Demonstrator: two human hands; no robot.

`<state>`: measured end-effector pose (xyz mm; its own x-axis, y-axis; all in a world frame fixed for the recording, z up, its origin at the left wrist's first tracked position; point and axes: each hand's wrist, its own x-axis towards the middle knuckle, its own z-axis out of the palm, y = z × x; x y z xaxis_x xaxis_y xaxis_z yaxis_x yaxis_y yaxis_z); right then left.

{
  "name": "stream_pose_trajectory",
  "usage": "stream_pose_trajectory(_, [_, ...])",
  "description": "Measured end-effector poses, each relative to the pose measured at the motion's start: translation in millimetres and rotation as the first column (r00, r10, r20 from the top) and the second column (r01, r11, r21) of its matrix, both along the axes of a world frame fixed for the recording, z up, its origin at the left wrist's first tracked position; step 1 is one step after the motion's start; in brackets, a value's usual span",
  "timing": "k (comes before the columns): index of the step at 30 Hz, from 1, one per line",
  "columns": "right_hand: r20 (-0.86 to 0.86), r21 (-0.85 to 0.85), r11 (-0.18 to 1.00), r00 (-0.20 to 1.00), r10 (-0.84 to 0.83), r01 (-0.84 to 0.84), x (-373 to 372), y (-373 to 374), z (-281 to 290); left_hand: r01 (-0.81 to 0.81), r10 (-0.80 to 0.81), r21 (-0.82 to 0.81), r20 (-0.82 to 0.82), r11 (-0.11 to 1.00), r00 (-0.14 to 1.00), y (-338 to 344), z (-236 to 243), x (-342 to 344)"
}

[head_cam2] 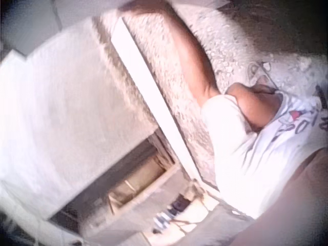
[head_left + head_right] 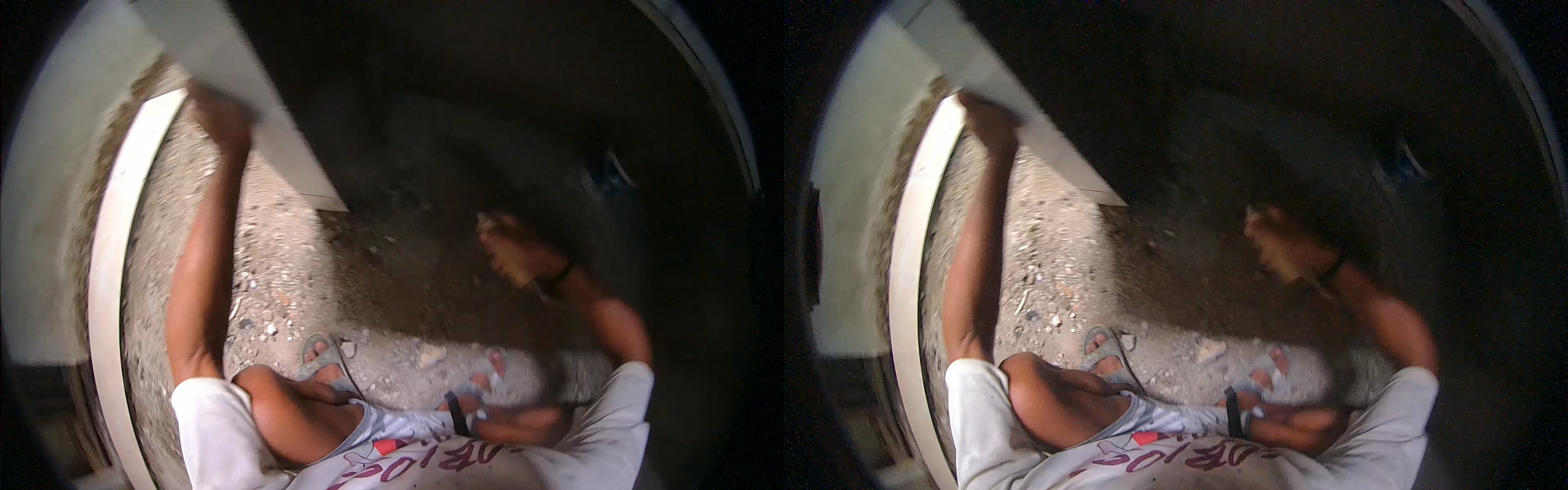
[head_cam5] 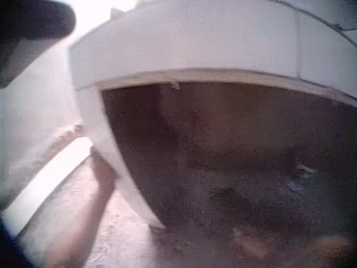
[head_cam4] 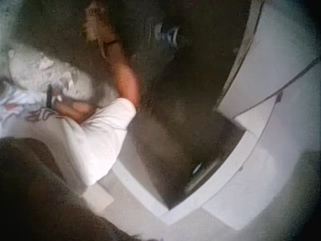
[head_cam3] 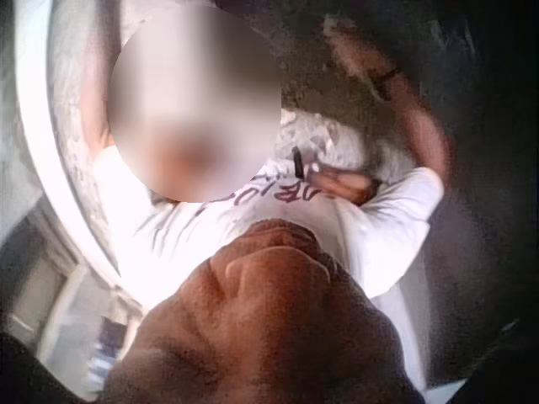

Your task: The person applies plaster to a concrete surface using a trowel, scooping material from a bucket on the ground as they work along the bottom edge of a wall.

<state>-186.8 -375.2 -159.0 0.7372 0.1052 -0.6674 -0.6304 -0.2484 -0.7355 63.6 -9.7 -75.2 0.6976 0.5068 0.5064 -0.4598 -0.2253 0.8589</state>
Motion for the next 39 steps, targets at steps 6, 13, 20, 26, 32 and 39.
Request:
stream_pose_trajectory(6, [0.006,-0.947,0.278,0.853,0.522,-0.163,-68,-123,101,-0.130,0.078,0.285,0.186,0.950,0.979,31,12,2])
stream_pose_trajectory(13, [0.000,-0.998,0.044,0.805,0.593,-0.032,-108,-174,13,0.099,-0.097,0.044,-0.031,0.994,0.995,9,20,-19])
stream_pose_trajectory(20, [-0.161,-0.961,0.083,0.779,0.605,-0.264,-115,-122,-16,0.386,-0.385,0.027,-0.051,0.922,0.922,28,6,-8])
stream_pose_trajectory(26, [-0.233,-0.886,0.314,0.913,0.335,-0.341,-127,-112,65,0.300,-0.309,0.193,0.017,0.934,0.951,53,4,11])
stream_pose_trajectory(32, [-0.115,-0.862,0.294,0.726,0.678,-0.412,-165,-182,-36,0.220,-0.217,0.065,-0.048,0.973,0.975,21,-11,-3])
stream_pose_trajectory(39, [0.014,-0.487,0.867,0.991,0.133,-0.110,-122,-110,-25,0.145,-0.142,0.093,-0.040,0.985,0.989,18,9,-13])
